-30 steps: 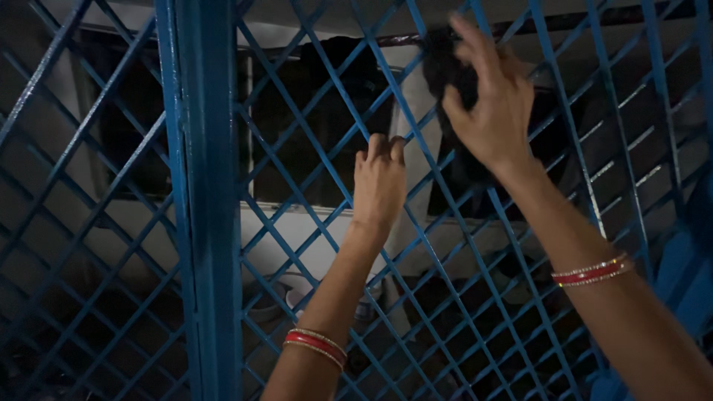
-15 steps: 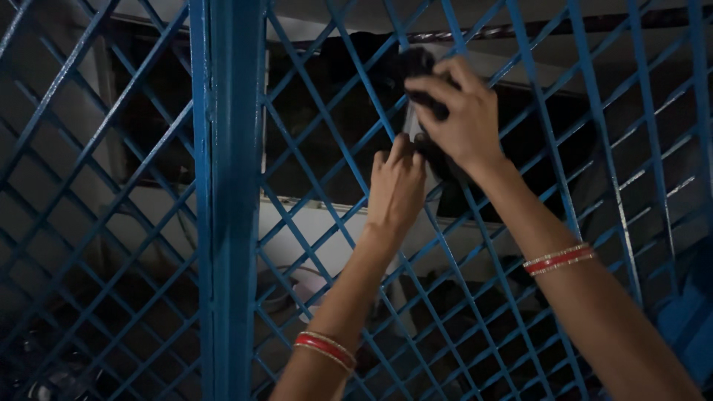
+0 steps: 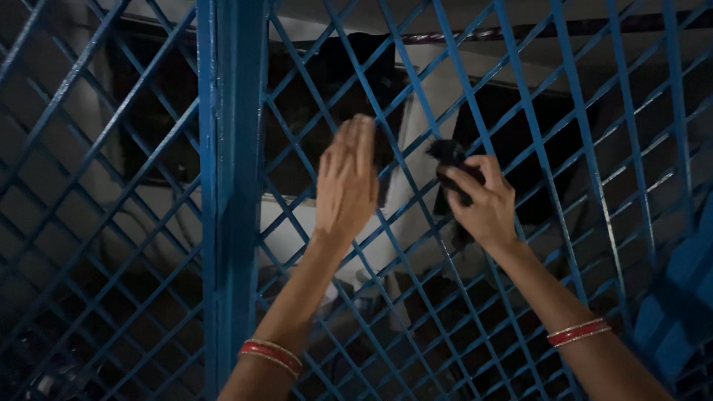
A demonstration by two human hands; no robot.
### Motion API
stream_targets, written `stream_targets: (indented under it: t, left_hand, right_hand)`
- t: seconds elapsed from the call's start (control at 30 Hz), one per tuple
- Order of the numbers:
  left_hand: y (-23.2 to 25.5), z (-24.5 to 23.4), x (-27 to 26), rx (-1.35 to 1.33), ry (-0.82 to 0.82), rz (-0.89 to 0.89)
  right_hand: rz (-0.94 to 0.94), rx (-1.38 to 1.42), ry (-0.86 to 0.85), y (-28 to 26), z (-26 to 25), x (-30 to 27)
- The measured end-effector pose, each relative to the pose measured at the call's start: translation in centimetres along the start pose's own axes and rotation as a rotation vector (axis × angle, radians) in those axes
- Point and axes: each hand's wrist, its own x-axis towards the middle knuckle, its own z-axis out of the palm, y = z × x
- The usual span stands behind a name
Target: The person wipes a blue metal security grill using a dark cloth, cleaning both the vertical bars and the mesh sections.
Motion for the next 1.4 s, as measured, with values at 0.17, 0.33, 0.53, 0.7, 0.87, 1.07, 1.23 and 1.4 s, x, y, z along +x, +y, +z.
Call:
stream_targets:
  t: [0.17,0.33,0.53,0.7,0.87,1.07,1.23,1.4]
  left_hand:
    - [-1.9,-1.4,0.3,0.05,-0.104,0.03]
    - [-0.4,-0.7,1.4,0.135,-0.097,-0.067]
    - [0.2,-0.7,2.1,0.287,-0.087,-0.043]
    - [0.4,-0.9,2.1,0.215,-0.09,-0.084]
    - [0.9,-0.6,2.0,0.194,-0.061,-0.144]
    - [1.1,-0.4,2.3,0.312,-0.18,-0.158]
    - [1.1,-0.8,2.0,0.401,-0.186,-0.122]
    - [0.8,-0.2,1.8,0.369,-0.171,-0.114]
  right_hand:
    - [-0.05,-0.031,-0.057,0.0,-0.4,3.6]
    - [-0.116,-0.095,0.18,2.9,3.5,14.9]
    - [0.12,-0.004,-0.001,2.4,6.6,15.7]
    - [0.074,-0.065,0.073,-0.6,4.9,9.9]
    - [0.096,-0.142,0.063,-2.8,1.9,4.3]
    - [0.104,-0.085,-0.081,-2.8,-1.6,1.9]
    - [-0.06,-0.033,0.084,-3.3,0.1,6.1]
    - [-0.01,-0.037,0.112,-5.8,5.6,7.7]
